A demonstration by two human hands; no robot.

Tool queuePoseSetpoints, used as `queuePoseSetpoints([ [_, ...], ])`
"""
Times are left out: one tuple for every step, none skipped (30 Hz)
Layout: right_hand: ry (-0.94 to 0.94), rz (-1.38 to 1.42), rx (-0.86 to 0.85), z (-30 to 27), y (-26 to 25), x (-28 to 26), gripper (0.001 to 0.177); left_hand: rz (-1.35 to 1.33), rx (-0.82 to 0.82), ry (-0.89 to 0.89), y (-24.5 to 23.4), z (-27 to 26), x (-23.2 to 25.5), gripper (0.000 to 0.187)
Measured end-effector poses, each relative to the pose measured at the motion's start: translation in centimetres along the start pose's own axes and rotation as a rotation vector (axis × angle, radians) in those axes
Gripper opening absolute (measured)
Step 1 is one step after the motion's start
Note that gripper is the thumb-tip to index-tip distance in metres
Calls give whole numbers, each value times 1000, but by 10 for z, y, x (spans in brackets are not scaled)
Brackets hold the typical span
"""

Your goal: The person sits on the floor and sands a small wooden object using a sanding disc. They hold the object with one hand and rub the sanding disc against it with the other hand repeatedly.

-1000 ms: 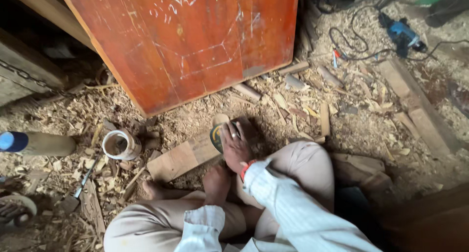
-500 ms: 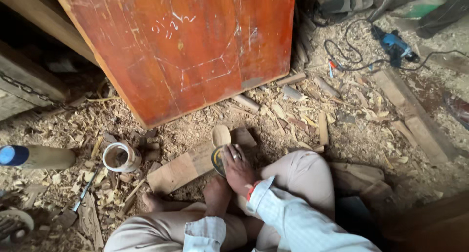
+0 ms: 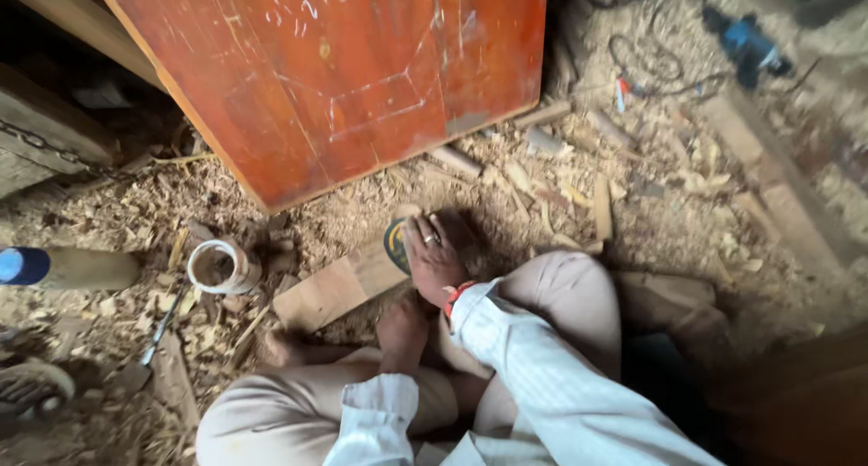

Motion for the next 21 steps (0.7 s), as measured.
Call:
queuePoseSetpoints([
  [17, 49, 102, 1, -11, -4, 54, 26, -32, -14, -1, -5, -5, 13],
  [13, 62, 82, 5, -17, -2, 53, 41, -38, -28, 1, 7, -5, 12],
  [10, 75, 62, 15, -22, 1, 52, 55, -44, -43, 1, 19, -5, 12],
  [1, 85, 42, 24, -26, 8, 51, 64, -29, -28, 1, 31, -2, 14],
  [-15, 92, -12, 32, -26, 12, 52, 72, -15, -13, 3, 43, 1, 15],
  [-22, 116, -88, 31, -21, 13, 54, 85, -29, 0, 5, 37, 2, 17],
  [-29, 140, -164, 25, -16, 13, 55, 69, -24, 5, 7, 32, 4, 16],
  [-26, 144, -140, 19, -14, 10, 54, 61, -30, 15, 7, 20, 2, 16],
  [-22, 148, -116, 9, -14, 6, 52, 53, -37, 24, 6, 7, 0, 16],
  [-19, 141, -73, 8, -14, 6, 51, 71, -15, 32, 3, 6, -1, 15],
  [131, 322, -88, 7, -10, 13, 50, 89, 6, 39, -2, 6, -3, 14],
  [269, 493, -97, 8, -7, 24, 49, 100, 40, 40, -5, 14, -2, 13],
  [406, 664, -105, 10, -2, 33, 48, 40, -26, 10, -3, 23, -3, 16],
  [294, 541, -36, 22, -8, 34, 45, -23, -74, -20, 2, 39, -3, 20],
  [185, 415, 32, 34, -13, 35, 44, -87, -121, -48, 8, 56, -3, 24],
  [97, 317, 60, 23, -14, 20, 42, -66, -154, -57, 6, 40, -5, 23],
  [68, 273, 44, 12, -11, 10, 45, -45, -187, -65, 6, 24, -6, 21],
  [40, 214, 49, 12, -9, 9, 49, -29, -198, -59, 8, 25, -5, 20],
  [11, 154, 53, 11, -8, 8, 52, -31, -214, -77, 11, 25, -6, 19],
  [25, 169, 62, 9, -9, 7, 53, -31, -235, -98, 12, 21, -7, 18],
  [38, 183, 71, 7, -12, 5, 54, -30, -256, -119, 11, 17, -10, 18],
])
Point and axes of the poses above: each hand's wrist, its own z-axis towards the middle knuckle, its own y-axis out of the palm, x = y × z, the point moved 7 cm from there along z, towards the middle knuckle, and after that the axes turned 3 degrees about z, right-handed, at the moved point
